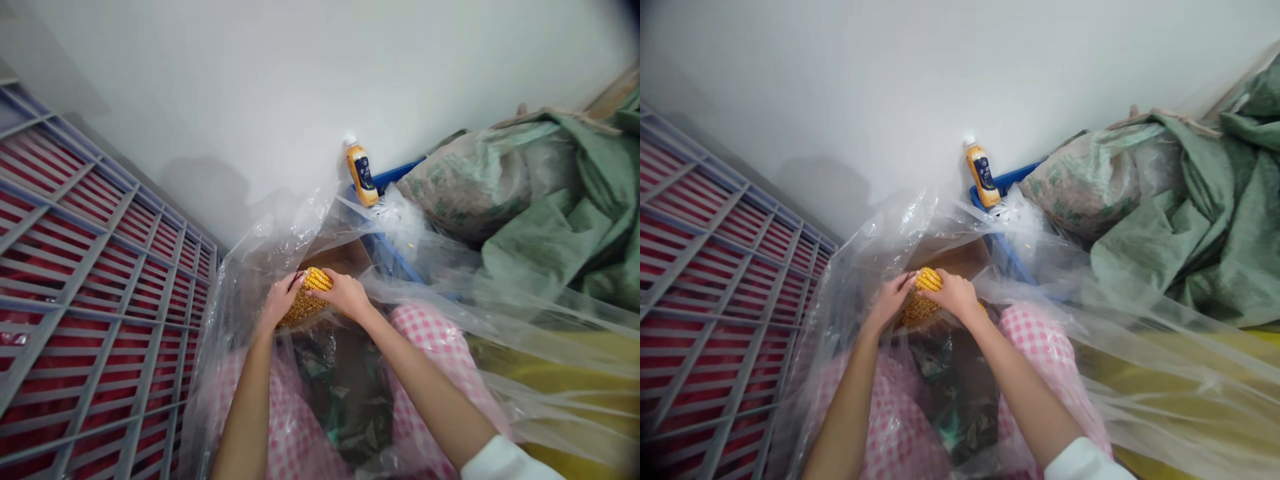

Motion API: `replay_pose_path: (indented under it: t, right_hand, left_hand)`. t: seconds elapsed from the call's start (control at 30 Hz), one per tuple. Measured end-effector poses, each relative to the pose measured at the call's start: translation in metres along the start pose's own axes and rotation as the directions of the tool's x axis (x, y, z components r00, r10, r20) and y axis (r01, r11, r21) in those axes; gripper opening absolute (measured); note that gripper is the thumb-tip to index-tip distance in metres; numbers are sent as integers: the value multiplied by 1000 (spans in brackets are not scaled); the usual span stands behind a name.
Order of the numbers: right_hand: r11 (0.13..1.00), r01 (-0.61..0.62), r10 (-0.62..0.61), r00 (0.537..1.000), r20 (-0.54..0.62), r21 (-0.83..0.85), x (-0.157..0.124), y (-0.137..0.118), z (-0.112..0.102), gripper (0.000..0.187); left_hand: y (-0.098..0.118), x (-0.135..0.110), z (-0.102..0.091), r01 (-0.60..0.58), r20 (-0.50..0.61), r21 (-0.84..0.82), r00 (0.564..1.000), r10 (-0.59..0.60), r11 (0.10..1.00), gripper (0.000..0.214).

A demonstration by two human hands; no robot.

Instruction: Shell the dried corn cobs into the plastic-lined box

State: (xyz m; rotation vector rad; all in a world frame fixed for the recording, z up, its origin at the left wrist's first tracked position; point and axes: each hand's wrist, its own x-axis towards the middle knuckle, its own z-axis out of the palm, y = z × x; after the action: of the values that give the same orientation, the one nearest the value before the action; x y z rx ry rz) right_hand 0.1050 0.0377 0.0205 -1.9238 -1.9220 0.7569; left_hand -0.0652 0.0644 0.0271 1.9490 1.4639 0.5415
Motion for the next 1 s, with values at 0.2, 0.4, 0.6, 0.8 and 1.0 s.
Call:
replay_pose_path:
  t: [0.2, 0.4, 0.6, 0.8, 1.0]
  right_hand:
    - [1000, 25, -25, 1000, -7, -3, 1, 1, 3, 62]
    - [1000, 6, -6, 1000, -20, 13, 0, 1, 3, 63]
    - [998, 4, -3, 1000, -18, 69, -1, 0, 1, 61]
    - [966, 24, -16, 999, -35, 256, 1, 0, -4, 56]
    - [978, 15, -9, 1000, -28, 209, 1, 2, 0, 66]
  left_hand:
    - [2, -5, 0, -52, 4, 280, 999, 53, 959, 39]
    - [-2, -1, 12, -5, -44, 411, 999, 26, 912, 37]
    - [1, 1, 8, 153, -172, 292, 980, -105, 944, 34]
    - [6, -2, -3, 0, -133, -26, 991, -3, 1000, 37]
    - [5, -3, 1, -8, -84, 206, 996, 26, 979, 35]
